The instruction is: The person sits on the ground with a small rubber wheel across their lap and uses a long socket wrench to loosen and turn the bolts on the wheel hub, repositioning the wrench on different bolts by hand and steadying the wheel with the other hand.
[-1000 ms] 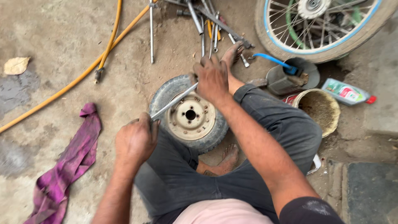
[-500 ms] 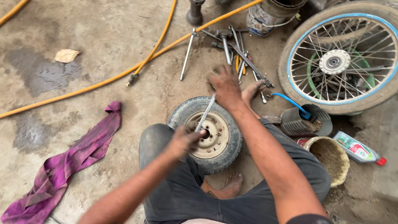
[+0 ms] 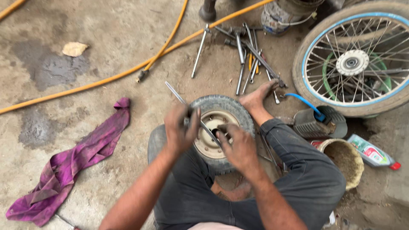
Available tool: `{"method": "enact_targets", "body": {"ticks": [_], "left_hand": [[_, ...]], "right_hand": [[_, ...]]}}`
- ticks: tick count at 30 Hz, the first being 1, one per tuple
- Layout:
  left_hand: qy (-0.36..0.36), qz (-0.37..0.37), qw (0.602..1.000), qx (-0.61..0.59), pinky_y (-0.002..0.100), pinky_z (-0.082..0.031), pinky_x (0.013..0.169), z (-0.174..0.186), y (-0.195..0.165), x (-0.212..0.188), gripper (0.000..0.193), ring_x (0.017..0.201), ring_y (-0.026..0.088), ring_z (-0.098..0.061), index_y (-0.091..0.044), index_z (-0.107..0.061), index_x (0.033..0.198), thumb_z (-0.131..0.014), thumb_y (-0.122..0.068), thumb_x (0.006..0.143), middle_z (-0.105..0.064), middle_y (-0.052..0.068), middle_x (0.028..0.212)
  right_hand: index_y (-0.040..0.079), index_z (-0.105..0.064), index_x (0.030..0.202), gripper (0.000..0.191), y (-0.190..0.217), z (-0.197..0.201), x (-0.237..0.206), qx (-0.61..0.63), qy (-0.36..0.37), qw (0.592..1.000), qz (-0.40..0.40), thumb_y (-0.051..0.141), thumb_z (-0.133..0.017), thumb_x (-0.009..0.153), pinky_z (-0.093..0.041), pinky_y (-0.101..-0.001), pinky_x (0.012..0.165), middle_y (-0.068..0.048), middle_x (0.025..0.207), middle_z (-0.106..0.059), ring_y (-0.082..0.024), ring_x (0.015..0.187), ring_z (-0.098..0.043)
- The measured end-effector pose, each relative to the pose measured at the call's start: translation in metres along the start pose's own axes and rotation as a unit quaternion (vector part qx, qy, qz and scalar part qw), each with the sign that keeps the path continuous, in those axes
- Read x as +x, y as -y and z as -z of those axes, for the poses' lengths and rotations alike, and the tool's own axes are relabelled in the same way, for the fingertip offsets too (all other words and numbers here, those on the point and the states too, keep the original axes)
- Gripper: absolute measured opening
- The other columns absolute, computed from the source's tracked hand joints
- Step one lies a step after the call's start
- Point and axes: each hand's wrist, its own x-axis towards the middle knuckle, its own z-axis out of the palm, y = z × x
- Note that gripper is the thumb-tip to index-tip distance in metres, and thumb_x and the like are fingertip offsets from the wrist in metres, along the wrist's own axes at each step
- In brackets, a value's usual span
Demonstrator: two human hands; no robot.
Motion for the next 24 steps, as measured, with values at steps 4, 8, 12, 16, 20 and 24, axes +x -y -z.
{"method": "enact_targets", "body": {"ticks": [4, 8, 12, 16, 20, 24], "left_hand": [[0.042, -0.162, 0.967, 0.191, 0.048, -0.050, 0.071, -0.009, 0.051, 0.082, 0.022, 0.080, 0.035, -0.064, -0.004, -0.068, 0.093, -0.071, -0.026, 0.092, -0.066, 0.013, 0.084], [0.266, 0.089, 0.915, 0.288, 0.053, -0.051, 0.064, 0.007, 0.073, 0.088, 0.055, 0.065, 0.041, -0.064, -0.007, -0.070, 0.068, -0.064, -0.053, 0.098, -0.064, 0.020, 0.064], [0.334, 0.164, 0.889, 0.267, 0.054, -0.052, 0.060, 0.050, 0.040, 0.018, 0.051, 0.062, 0.041, -0.066, -0.009, -0.071, 0.080, -0.060, -0.056, 0.096, -0.065, 0.020, 0.065], [0.325, 0.202, 0.909, 0.168, 0.056, -0.050, 0.058, 0.048, -0.022, -0.084, 0.031, 0.061, 0.045, -0.064, -0.007, -0.058, 0.094, -0.061, -0.037, 0.098, -0.064, 0.021, 0.063], [0.277, 0.259, 0.913, 0.147, 0.059, -0.047, 0.058, 0.043, -0.041, -0.109, 0.029, 0.066, 0.047, -0.064, -0.005, -0.056, 0.093, -0.062, -0.033, 0.099, -0.066, 0.021, 0.064], [0.301, 0.203, 0.922, 0.134, 0.056, -0.048, 0.055, 0.050, -0.045, -0.075, 0.036, 0.062, 0.044, -0.064, -0.006, -0.058, 0.084, -0.068, -0.039, 0.095, -0.065, 0.019, 0.064]], "right_hand": [[0.003, -0.068, 0.093, 0.024, 0.002, -0.039, -0.043, -0.005, -0.043, 0.997, -0.068, 0.024, -0.061, 0.103, -0.052, -0.0470, 0.057, -0.016, 0.075, -0.071, -0.032, 0.062, -0.070], [0.005, -0.067, 0.089, 0.029, -0.049, -0.028, -0.016, -0.057, -0.113, 0.989, -0.076, 0.024, -0.053, 0.106, -0.048, -0.0434, 0.047, -0.012, 0.065, -0.065, -0.025, 0.049, -0.063], [0.007, -0.062, 0.099, 0.027, -0.101, -0.021, 0.073, 0.081, -0.274, 0.958, -0.024, 0.028, -0.050, 0.109, -0.052, -0.0330, 0.055, -0.007, 0.074, -0.064, -0.019, 0.062, -0.065], [0.005, -0.058, 0.095, 0.028, -0.092, -0.056, 0.139, 0.383, -0.254, 0.875, -0.155, 0.031, -0.060, 0.105, -0.053, -0.0309, 0.049, -0.005, 0.073, -0.062, -0.015, 0.057, -0.061], [0.001, -0.045, 0.135, 0.046, -0.034, -0.080, 0.089, 0.501, -0.254, 0.813, -0.153, 0.020, -0.068, 0.101, -0.053, -0.0304, 0.051, -0.006, 0.072, -0.063, -0.015, 0.055, -0.062], [0.009, -0.016, 0.160, 0.081, -0.005, -0.077, 0.044, 0.491, -0.179, 0.845, -0.114, 0.019, -0.063, 0.095, -0.055, -0.0263, 0.048, -0.006, 0.078, -0.071, -0.013, 0.055, -0.066]]}}
